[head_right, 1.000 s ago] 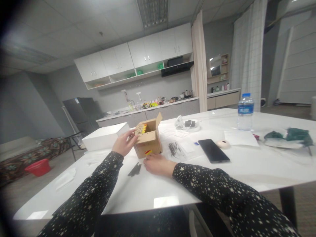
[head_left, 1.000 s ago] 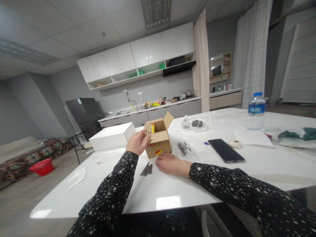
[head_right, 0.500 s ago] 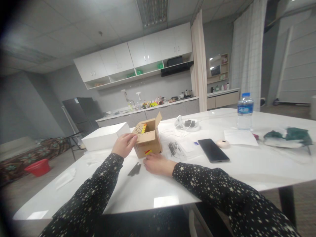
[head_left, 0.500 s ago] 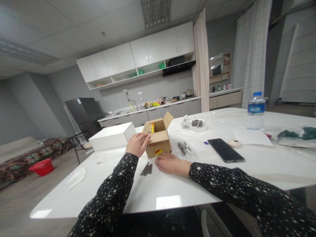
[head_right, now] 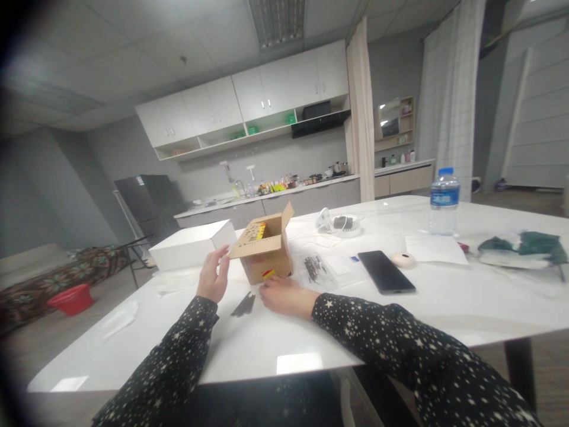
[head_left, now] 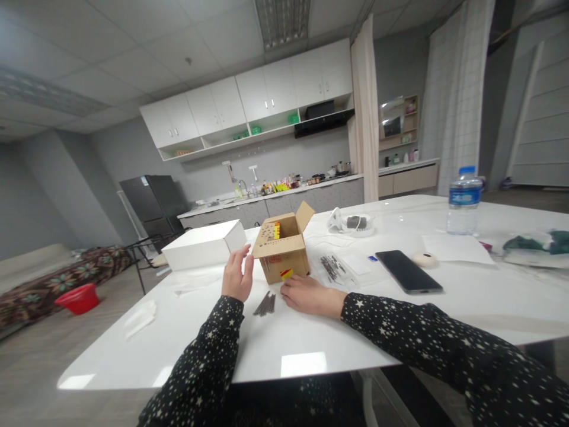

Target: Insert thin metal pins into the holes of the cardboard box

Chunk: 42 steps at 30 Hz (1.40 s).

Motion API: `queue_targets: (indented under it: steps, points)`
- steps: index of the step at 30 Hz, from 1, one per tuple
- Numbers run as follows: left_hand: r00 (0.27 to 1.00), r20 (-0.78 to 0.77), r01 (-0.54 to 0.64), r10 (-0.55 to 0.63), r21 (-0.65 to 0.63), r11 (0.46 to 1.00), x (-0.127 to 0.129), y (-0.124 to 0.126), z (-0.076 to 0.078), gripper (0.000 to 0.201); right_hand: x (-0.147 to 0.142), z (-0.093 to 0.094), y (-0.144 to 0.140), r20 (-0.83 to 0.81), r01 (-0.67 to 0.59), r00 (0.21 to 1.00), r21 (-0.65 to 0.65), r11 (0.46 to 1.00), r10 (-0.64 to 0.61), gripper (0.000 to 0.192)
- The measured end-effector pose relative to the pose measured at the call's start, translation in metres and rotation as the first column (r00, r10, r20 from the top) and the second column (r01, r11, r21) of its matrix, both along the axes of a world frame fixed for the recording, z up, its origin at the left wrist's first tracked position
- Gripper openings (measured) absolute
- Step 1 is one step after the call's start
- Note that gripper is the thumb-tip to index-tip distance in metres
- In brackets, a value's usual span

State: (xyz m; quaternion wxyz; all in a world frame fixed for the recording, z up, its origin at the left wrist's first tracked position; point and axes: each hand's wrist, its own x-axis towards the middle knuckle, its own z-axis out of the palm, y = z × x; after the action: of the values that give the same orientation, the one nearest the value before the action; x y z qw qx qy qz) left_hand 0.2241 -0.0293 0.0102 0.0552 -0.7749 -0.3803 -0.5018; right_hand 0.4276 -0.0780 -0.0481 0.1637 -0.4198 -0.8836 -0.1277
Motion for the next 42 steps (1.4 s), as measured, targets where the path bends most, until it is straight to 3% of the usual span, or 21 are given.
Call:
queue_targets:
  steps: [4, 7, 15, 22, 42]
  points:
    - [0.994, 0.096, -0.035, 0.043, -0.085, 0.996, -0.018, 0.005, -0.025, 0.039, -0.004, -0.002, 0.002, -0.01, -0.013, 1.0, -0.002, 1.0, 0.013, 0.025]
    - [0.994, 0.087, -0.058, 0.072, -0.15, 0.987, -0.028, 0.009, -0.042, 0.035, -0.008, -0.005, 0.004, 0.009, -0.024, 1.0, 0.018, 1.0, 0.023, 0.024]
    - [0.977, -0.212, -0.077, 0.022, -0.252, 0.965, -0.03, 0.012, -0.068, 0.022, -0.009, -0.007, 0.003, 0.019, -0.023, 1.0, 0.035, 0.999, 0.022, 0.025]
    - [0.928, -0.369, -0.188, 0.047, -0.356, 0.915, -0.028, 0.006, -0.072, 0.017, -0.009, -0.006, 0.001, 0.018, -0.024, 1.0, 0.031, 0.999, 0.024, 0.027]
    - [0.899, -0.424, -0.286, 0.11, -0.376, 0.881, -0.022, -0.002, -0.072, 0.013, -0.009, -0.001, -0.006, 0.018, -0.001, 1.0, -0.004, 1.0, 0.001, 0.027]
